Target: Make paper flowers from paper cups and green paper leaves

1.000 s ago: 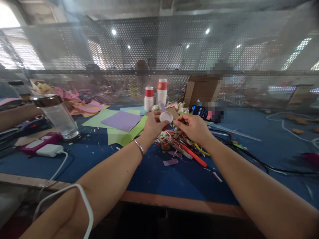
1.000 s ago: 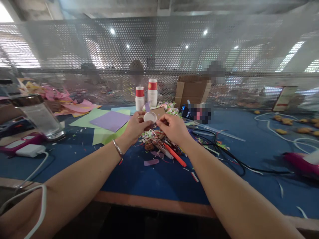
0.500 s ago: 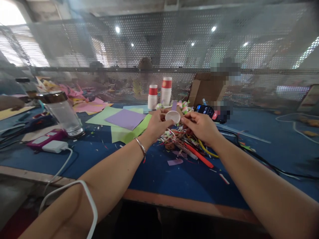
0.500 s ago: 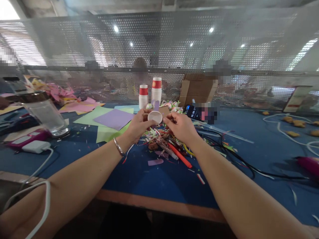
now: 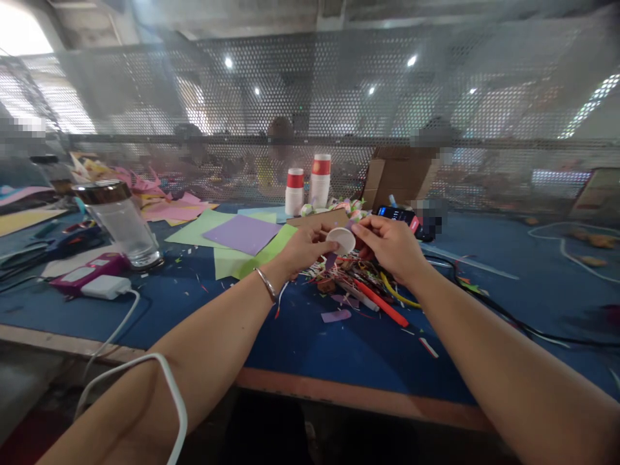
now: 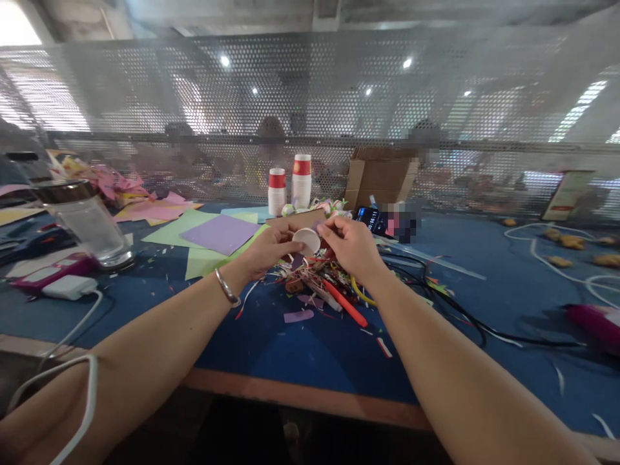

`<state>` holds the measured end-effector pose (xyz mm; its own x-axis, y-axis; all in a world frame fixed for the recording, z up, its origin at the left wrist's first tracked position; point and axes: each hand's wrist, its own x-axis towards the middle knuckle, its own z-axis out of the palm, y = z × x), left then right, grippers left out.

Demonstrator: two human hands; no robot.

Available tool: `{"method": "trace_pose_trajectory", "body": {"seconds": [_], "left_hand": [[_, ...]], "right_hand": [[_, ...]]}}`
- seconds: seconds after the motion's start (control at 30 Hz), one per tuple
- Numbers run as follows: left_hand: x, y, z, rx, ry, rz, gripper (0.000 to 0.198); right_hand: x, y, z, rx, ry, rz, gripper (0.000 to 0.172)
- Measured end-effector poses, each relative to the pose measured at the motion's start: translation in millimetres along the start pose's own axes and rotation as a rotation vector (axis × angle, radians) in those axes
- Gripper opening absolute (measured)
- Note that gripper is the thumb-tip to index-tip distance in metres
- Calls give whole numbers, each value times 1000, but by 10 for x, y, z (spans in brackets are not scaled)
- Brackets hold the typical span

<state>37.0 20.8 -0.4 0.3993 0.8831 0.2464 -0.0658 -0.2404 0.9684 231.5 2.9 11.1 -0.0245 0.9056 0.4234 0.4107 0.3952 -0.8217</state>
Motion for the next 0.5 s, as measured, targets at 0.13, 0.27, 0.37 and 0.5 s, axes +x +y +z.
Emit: {"method": "trace_pose_trajectory", "body": {"seconds": [0.13,0.27,0.37,0.5], "left_hand": [[15,-17,-6,-20,-1,-1,16],[45,-29,16,-63,15,5,17],[51,-18,51,-120,33,-22,21],[21,24,92,-216,71,-66,25]], "right_hand": [[-3,-7,-2,2,6,-6,32],[-9,-23,-1,-3,12,-5,32],[-8,-21,1,-6,19,-11,33],[-7,-9,3,-8,1,-5,34]]}}
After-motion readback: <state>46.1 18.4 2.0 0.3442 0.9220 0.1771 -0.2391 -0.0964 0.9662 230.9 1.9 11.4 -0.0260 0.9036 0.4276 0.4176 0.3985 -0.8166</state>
